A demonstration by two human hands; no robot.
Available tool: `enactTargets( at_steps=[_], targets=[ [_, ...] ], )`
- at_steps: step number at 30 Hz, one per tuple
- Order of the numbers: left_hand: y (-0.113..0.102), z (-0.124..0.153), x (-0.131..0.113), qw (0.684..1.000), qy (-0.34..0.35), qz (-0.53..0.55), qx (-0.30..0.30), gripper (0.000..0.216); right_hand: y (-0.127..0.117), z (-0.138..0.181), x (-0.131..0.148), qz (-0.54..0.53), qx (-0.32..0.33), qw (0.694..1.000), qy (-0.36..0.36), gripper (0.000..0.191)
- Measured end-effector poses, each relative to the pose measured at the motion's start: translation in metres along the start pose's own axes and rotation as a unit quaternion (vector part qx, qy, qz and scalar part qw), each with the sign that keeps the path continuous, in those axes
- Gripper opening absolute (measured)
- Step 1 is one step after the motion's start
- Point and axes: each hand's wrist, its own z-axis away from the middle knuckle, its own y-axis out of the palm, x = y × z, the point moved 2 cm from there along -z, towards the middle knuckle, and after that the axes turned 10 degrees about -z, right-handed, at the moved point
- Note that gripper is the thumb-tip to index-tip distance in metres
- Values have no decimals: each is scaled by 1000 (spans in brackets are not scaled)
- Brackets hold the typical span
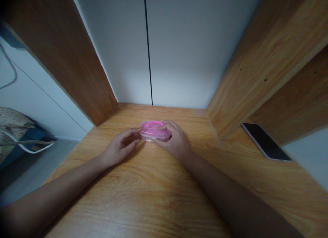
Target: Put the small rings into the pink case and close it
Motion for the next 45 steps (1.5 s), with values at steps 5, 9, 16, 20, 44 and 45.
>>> enactTargets(
  at_steps=[5, 9, 16, 20, 44, 45],
  targets=[
    [-3, 2, -3, 998, 23, -56, 10, 56, -2, 1, -2, 6, 12, 1000, 4, 44],
    [-5, 2, -4, 995, 39, -86, 14, 63, -2, 2, 1, 30, 22, 999, -2, 53],
    [-6, 4, 0, 995, 42, -92, 9, 71, -4, 5, 9, 37, 21, 999, -22, 73],
    [-6, 5, 0, 996, 16, -88, 14, 75, -9, 6, 21, 54, -23, 995, -85, 68],
    [-4, 9, -9, 988, 88, -92, 82, 92, 26, 39, 53, -16, 322, 946, -14, 88],
    [-4, 9, -9, 989, 90, -92, 78, 91, 26, 39, 52, -19, 330, 944, -10, 90]
  ],
)
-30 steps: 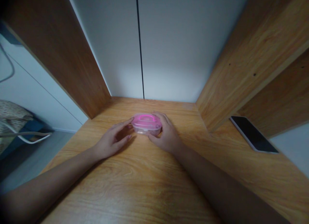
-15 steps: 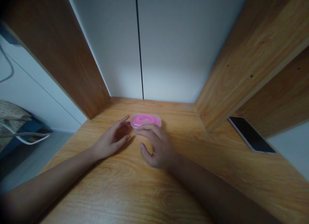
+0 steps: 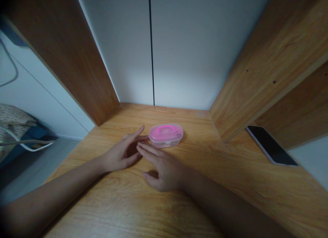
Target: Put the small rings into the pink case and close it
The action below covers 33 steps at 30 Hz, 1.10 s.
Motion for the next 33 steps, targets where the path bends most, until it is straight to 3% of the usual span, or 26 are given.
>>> enactTargets(
  at_steps=[9, 16, 25, 33],
  targets=[
    [-1, -1, 6, 997, -66, -10, -25, 84, 0, -2, -5, -17, -34, 999, 35, 94],
    [-2, -2, 5, 997, -69, -21, -36, 75, -5, -5, -20, -32, -171, 981, 90, 82],
    [-1, -1, 6, 996, -78, -20, -33, 75, -20, -5, -52, -116, -368, 905, 179, 73],
    [-2, 0, 7, 997, -69, -24, -34, 75, -48, -4, -80, -182, -494, 836, 155, 69]
  ],
)
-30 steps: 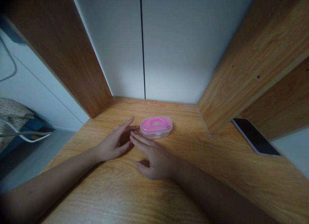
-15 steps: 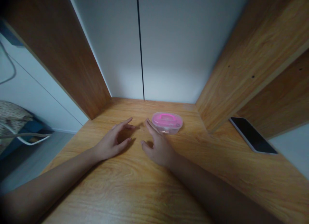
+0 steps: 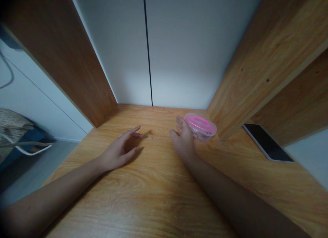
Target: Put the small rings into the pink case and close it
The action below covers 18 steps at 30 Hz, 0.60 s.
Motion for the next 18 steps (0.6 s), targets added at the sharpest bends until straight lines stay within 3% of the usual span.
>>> enactTargets(
  at_steps=[11, 18],
  targets=[
    [-2, -1, -3, 1000, 6, -2, 0, 72, -39, -38, -19, -35, -184, 981, -56, 48],
    [-2, -1, -3, 1000, 6, -7, 3, 71, -49, -46, -22, -51, -223, 969, -98, 37]
  ],
)
